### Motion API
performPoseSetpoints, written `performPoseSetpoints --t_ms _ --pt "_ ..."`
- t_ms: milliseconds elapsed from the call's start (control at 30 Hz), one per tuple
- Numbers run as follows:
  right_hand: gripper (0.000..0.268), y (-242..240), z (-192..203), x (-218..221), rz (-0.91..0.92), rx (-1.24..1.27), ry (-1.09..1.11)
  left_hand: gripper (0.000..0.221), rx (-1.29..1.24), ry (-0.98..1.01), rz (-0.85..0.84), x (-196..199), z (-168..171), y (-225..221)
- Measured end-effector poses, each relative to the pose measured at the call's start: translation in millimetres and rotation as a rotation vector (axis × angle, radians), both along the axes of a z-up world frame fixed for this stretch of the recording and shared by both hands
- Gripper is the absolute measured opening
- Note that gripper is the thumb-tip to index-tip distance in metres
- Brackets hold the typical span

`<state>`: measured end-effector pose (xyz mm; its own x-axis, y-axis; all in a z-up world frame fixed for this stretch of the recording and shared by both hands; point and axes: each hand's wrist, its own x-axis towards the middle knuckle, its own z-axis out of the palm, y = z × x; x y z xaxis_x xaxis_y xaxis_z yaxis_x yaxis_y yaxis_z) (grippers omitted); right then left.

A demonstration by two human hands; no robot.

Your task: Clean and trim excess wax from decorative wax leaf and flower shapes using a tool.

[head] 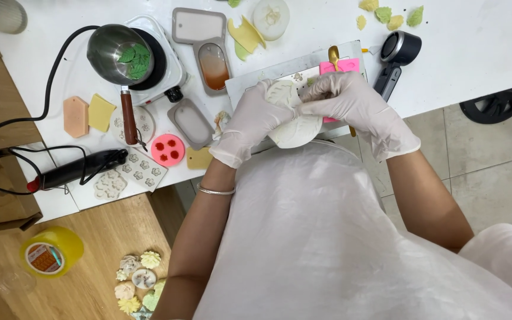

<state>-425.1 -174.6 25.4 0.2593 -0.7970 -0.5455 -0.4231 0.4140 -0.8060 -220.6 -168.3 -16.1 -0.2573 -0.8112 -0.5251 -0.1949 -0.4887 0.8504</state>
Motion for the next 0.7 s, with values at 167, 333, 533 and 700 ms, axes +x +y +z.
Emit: performPoseSetpoints --t_ms 167,333,533,700 --pt "0.017 2 -4 2 -0.084 0.132 0.034 0.071 -0.011 0.017 -0.019 -1 -5 1" --pt "0.017 4 10 -1 0.015 -0.16 0.059 0.064 0.011 0.063 -0.035 2 -2 1" --pt "0.027 6 20 16 -0.108 -0.089 0.098 0.056 0.024 0.188 -0.099 1 10 5" --pt "0.016 9 0 15 -0.18 -0.104 0.023 0.036 -0.13 0.043 -0.079 -5 3 6"
